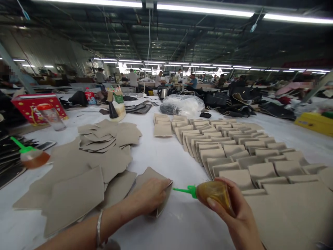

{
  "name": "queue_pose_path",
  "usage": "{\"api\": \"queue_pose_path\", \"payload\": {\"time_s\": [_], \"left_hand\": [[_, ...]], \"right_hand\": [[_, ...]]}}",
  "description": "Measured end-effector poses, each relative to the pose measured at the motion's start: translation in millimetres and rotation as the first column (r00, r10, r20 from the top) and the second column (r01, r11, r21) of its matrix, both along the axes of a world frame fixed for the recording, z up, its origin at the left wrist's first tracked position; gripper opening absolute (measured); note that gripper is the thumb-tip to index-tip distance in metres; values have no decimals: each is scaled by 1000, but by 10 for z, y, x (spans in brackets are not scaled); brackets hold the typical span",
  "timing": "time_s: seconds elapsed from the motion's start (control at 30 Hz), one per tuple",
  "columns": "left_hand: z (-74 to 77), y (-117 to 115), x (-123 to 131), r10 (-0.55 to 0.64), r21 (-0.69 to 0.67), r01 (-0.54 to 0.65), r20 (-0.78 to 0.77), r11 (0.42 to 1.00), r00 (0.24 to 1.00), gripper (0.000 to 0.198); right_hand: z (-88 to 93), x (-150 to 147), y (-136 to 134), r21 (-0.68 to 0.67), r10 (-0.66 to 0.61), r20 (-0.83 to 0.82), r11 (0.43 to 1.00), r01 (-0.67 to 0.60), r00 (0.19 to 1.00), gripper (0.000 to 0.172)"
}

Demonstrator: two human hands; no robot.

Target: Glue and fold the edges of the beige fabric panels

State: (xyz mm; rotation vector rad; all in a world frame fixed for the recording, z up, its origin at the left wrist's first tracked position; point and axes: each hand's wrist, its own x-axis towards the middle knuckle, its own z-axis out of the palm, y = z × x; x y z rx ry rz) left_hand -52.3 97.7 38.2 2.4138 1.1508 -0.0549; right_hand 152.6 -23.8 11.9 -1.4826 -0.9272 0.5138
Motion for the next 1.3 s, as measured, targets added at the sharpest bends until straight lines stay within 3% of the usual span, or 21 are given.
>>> {"api": "queue_pose_path", "payload": {"time_s": [0.2,0.43,0.6,0.8,0.97,1.17,1.3], "left_hand": [[1,13,-28,-31,-98,42,113,994,993,48],[-43,55,-74,-40,-94,53,137,994,990,41],[-72,43,-87,-47,-61,57,151,997,987,42],[-71,28,-108,-64,-76,77,153,994,986,40],[-92,22,-101,-67,-54,75,147,996,987,39],[-105,38,-108,-85,-66,97,164,993,983,41],[-113,45,-120,-98,-62,109,164,992,982,39]], "right_hand": [[-44,20,140,-28,109,323,994,-106,940,52],[9,-59,226,-32,132,476,991,-132,870,49],[-19,-45,197,-85,161,467,987,-138,869,48],[-5,-33,218,-54,136,438,991,-125,888,46],[-7,-22,219,-127,203,373,978,-167,905,48],[-43,16,240,-61,126,423,992,-111,897,45],[-36,25,207,-142,225,374,973,-184,900,46]]}}
